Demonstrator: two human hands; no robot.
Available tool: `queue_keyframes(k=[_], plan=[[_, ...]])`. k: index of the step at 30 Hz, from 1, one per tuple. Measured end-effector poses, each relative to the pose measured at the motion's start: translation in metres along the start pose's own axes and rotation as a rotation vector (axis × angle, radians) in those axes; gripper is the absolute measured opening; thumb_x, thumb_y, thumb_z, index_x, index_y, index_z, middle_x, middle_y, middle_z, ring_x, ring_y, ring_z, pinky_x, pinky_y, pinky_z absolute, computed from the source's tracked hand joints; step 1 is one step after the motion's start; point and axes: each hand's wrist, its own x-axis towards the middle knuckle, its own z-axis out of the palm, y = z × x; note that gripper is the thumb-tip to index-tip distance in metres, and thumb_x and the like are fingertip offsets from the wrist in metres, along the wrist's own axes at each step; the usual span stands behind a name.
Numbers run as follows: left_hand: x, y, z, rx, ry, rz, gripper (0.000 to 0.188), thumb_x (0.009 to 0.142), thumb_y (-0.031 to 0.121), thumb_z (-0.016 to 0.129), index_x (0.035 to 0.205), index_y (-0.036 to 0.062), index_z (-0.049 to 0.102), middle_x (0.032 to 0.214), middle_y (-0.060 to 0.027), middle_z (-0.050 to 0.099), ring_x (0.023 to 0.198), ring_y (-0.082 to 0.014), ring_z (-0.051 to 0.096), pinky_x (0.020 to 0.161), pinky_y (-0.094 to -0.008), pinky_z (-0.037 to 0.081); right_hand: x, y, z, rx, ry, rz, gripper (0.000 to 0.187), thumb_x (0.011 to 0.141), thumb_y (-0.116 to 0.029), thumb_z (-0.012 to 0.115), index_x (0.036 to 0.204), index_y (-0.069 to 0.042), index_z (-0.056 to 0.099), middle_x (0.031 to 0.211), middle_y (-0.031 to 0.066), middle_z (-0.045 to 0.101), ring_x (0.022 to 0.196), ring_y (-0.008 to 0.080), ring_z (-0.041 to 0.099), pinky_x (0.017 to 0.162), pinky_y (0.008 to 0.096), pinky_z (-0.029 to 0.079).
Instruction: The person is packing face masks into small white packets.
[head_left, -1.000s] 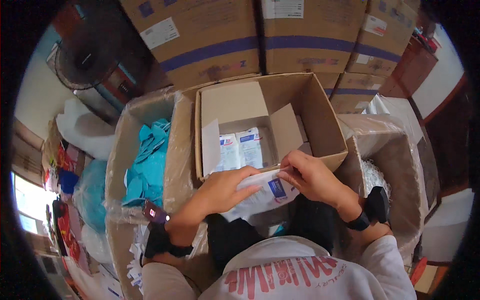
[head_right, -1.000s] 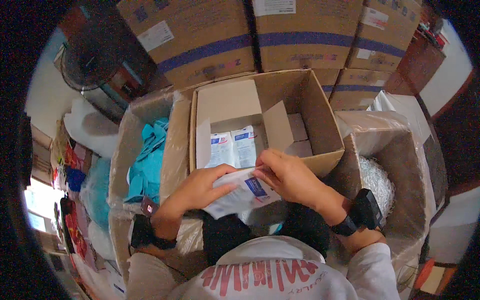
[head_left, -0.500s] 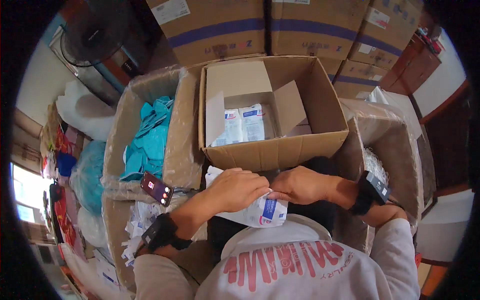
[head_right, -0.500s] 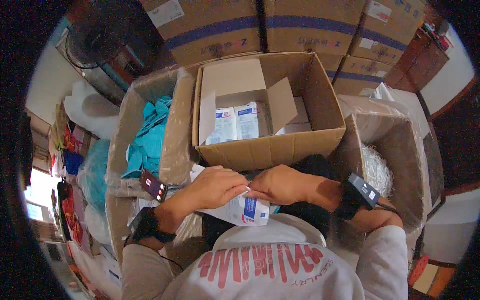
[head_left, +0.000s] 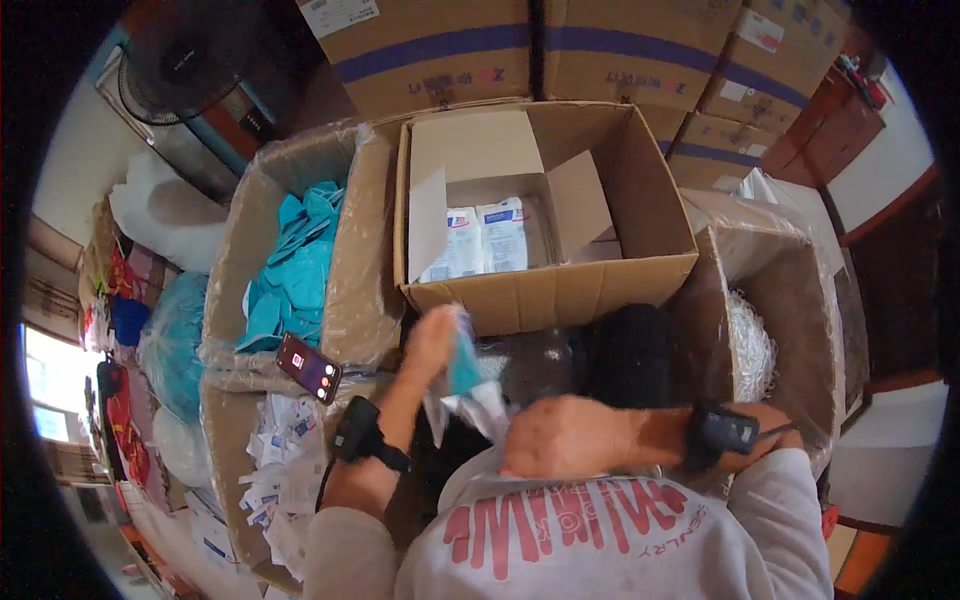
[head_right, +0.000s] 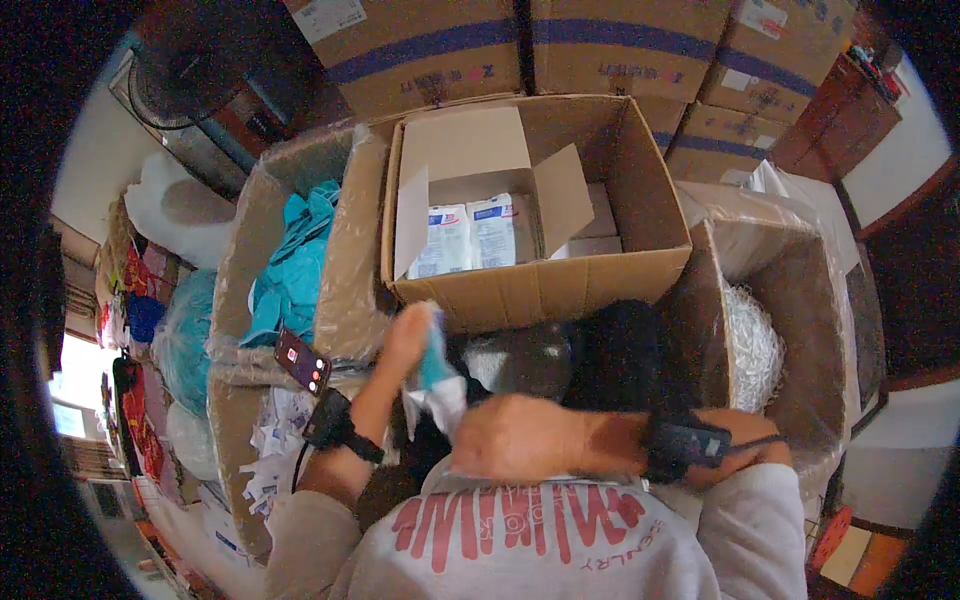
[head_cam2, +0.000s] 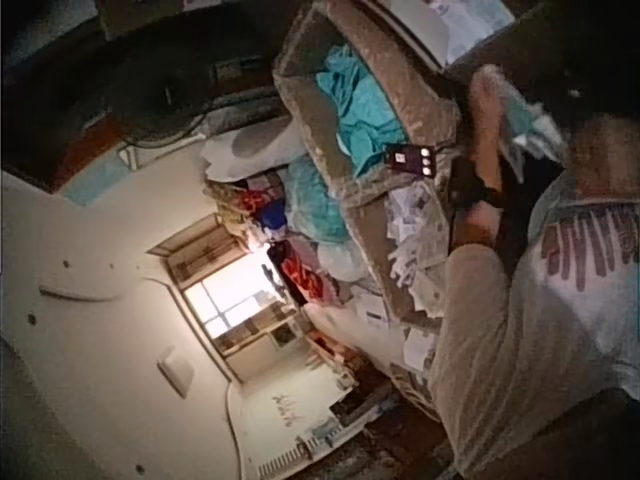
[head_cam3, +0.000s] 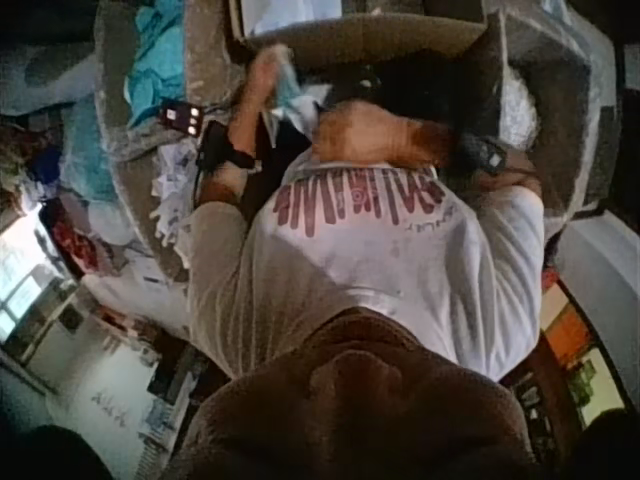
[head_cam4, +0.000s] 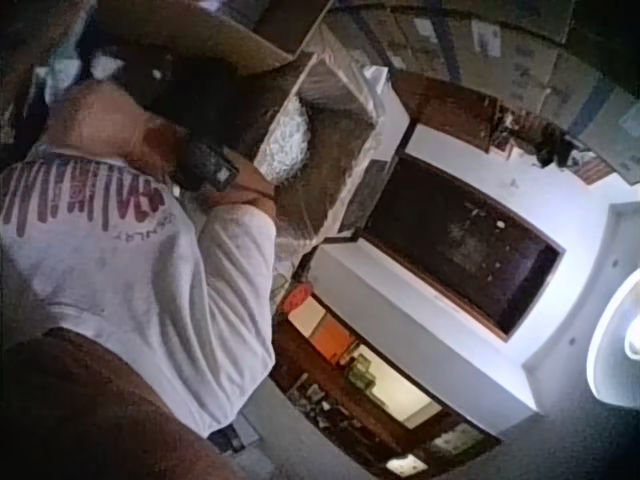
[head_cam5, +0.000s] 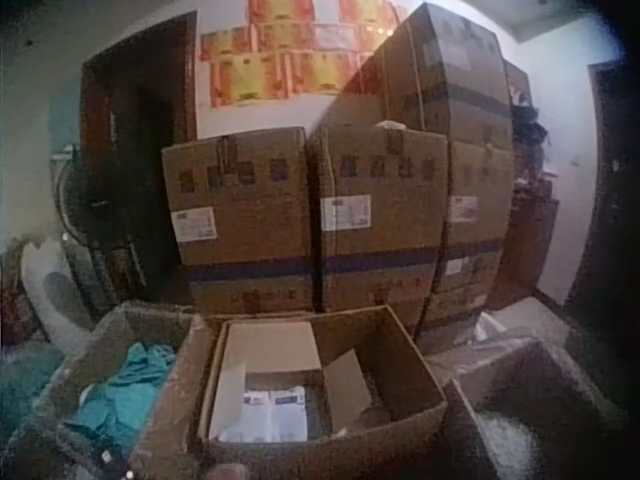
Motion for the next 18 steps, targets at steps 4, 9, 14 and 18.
queue_keyframes(k=[4,9,14,18], plan=[[0.018,0.049,-0.027,0.001,0.084,-0.1,0.029,0.09,0.025,0.04,0.089,-0.0007,0.053,0.078,-0.0157,0.057,0.072,-0.0257,0.056,0.067,-0.0337,0.042,-0.019,0.001,0.005,0.176,-0.128,0.275,0.025,0.083,-0.029,0.049,0.074,-0.006,0.054,0.073,0.0111,0.057,0.071,0.028,0.058,0.059,0.0374,0.048],[0.023,0.105,-0.035,0.099,0.025,0.051,0.024,0.089,0.022,0.043,0.086,-0.0002,0.052,0.072,-0.0175,0.055,0.068,-0.0338,0.055,0.062,-0.0363,0.043,-0.02,0.026,-0.032,0.313,-0.085,0.746,0.03,0.082,-0.036,0.053,0.083,-0.006,0.055,0.076,0.0111,0.057,0.071,0.0304,0.057,0.059,0.0379,0.045],[0.02,0.13,-0.023,0.099,0.115,0.207,0.02,0.088,0.017,0.043,0.087,0.0,0.053,0.073,-0.0181,0.056,0.07,-0.0367,0.055,0.06,-0.0378,0.043,-0.002,0.042,-0.015,0.066,-0.03,0.81,0.03,0.077,-0.032,0.061,0.086,-0.004,0.054,0.08,0.0136,0.056,0.075,0.0328,0.056,0.062,0.0384,0.045],[0.012,0.121,-0.017,0.092,0.158,0.223,0.02,0.088,0.017,0.042,0.087,-0.0002,0.053,0.073,-0.0183,0.056,0.068,-0.0362,0.056,0.06,-0.038,0.043,-0.003,0.05,-0.002,0.095,0.198,0.651,0.027,0.078,-0.028,0.06,0.087,-0.004,0.053,0.085,0.0138,0.054,0.079,0.0315,0.054,0.066,0.0358,0.045]])
